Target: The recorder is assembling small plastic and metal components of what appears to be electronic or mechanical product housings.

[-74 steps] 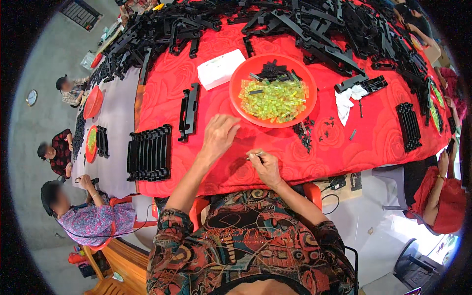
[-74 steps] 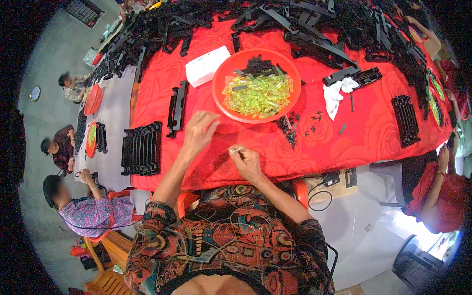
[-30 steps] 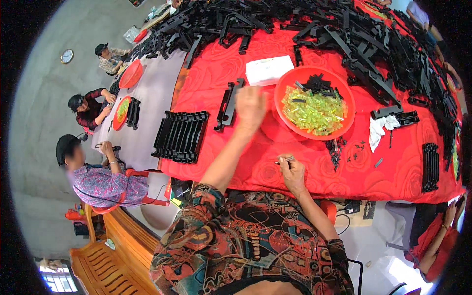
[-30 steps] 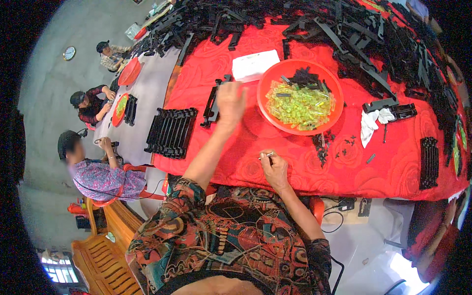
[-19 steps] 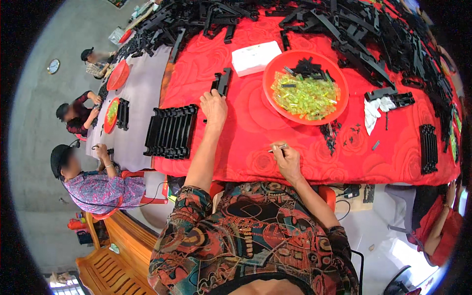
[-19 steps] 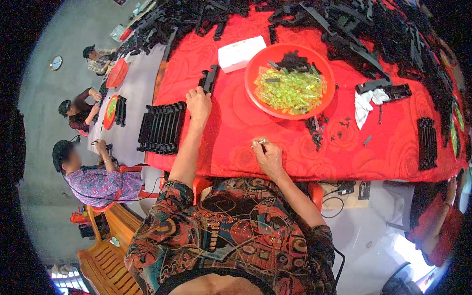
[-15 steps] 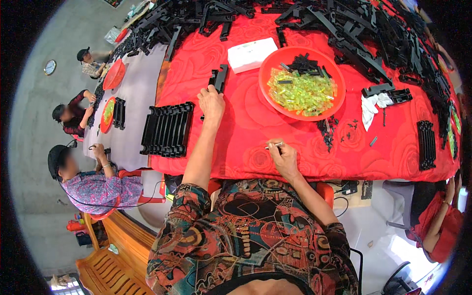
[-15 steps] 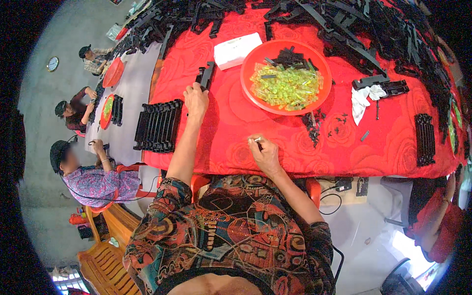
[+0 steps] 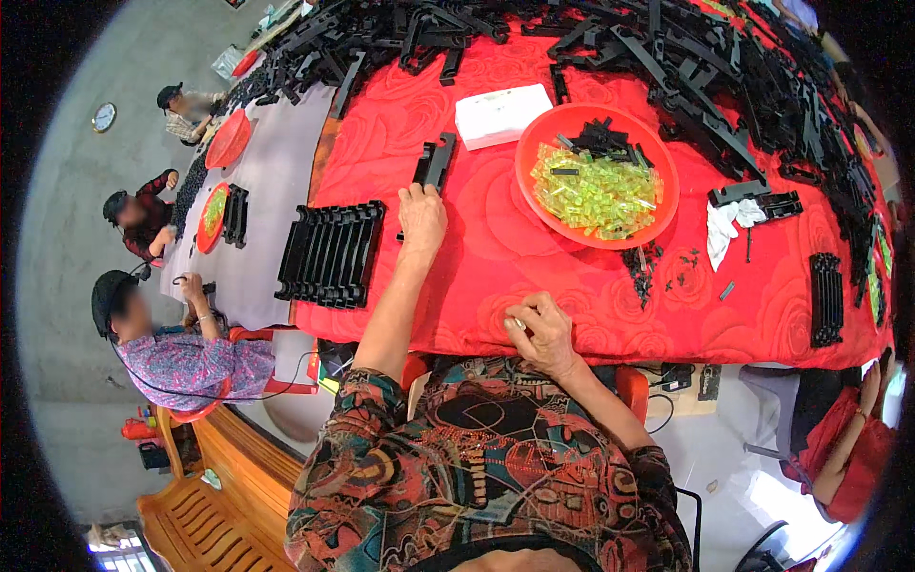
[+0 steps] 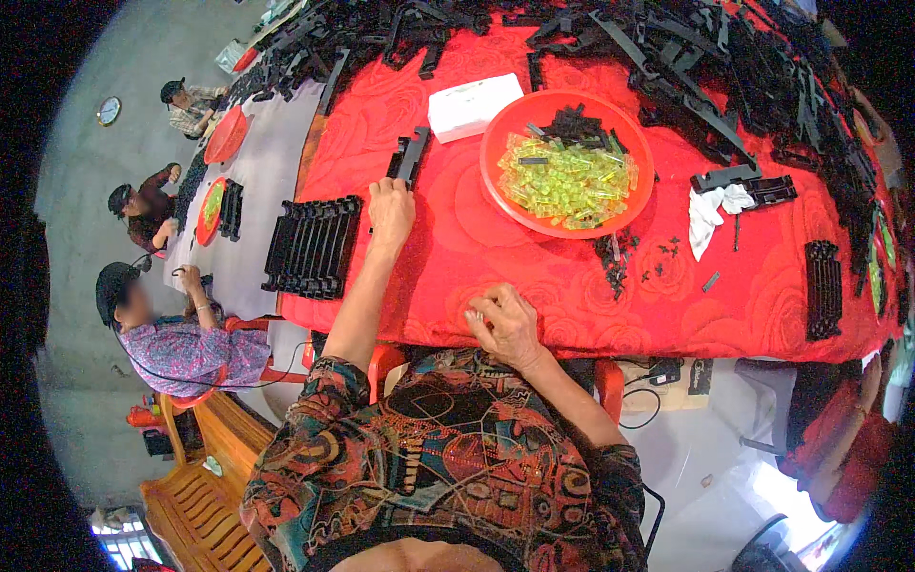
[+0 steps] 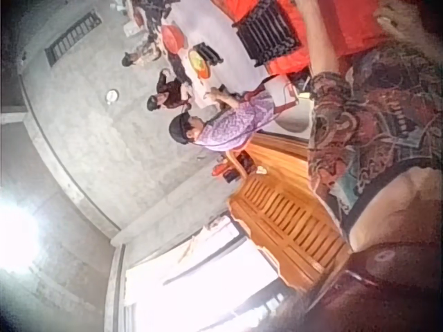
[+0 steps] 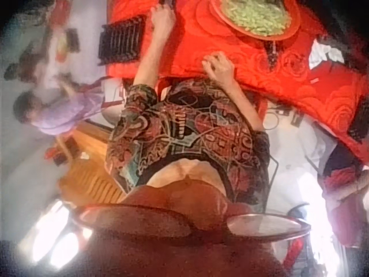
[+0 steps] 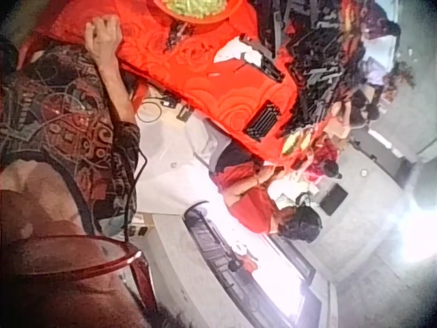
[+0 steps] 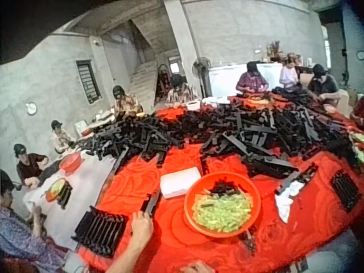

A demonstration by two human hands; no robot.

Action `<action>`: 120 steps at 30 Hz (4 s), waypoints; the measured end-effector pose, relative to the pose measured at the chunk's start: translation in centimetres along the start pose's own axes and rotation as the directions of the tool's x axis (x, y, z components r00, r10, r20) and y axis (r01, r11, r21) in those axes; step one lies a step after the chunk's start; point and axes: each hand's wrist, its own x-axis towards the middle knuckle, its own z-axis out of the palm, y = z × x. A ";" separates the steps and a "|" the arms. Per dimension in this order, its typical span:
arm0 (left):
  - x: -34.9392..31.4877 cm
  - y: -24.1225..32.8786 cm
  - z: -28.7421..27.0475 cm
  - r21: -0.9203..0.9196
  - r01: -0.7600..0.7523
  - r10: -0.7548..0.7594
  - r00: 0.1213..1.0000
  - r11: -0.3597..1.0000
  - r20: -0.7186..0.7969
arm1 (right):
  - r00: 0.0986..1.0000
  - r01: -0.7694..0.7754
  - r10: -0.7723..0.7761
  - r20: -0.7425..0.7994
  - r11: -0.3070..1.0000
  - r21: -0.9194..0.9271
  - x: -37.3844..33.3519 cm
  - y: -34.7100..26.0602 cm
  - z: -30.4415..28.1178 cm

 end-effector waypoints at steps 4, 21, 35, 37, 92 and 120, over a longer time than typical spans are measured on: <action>-2.7 0.0 -1.6 0.020 -0.147 0.148 0.987 0.989 -0.068 | 1.000 -0.012 0.012 0.006 1.000 0.011 -0.1 -0.2 0.0; -4.6 2.3 -4.2 -0.095 -0.092 0.079 0.988 0.991 -0.133 | 1.000 0.006 -0.007 0.022 0.998 0.057 -0.5 -0.1 0.4; -8.1 0.9 -5.5 -0.281 -0.228 0.233 0.972 0.932 -0.017 | 0.968 -0.135 0.172 -0.183 0.970 0.202 -0.5 0.0 -0.7; -9.0 2.1 -6.5 -0.337 -0.304 0.309 0.950 0.891 -0.040 | 0.981 -0.029 0.050 -0.186 0.993 0.112 -0.3 -0.1 -1.4; 8.5 14.2 -1.1 -0.346 -0.538 0.607 0.784 0.769 0.131 | 0.813 -0.568 0.552 0.186 0.681 0.462 -0.4 2.7 0.3; -6.9 5.2 -8.5 -0.755 0.043 0.139 0.975 0.654 0.175 | 0.803 -0.587 0.560 0.202 0.689 0.424 -0.3 2.1 0.1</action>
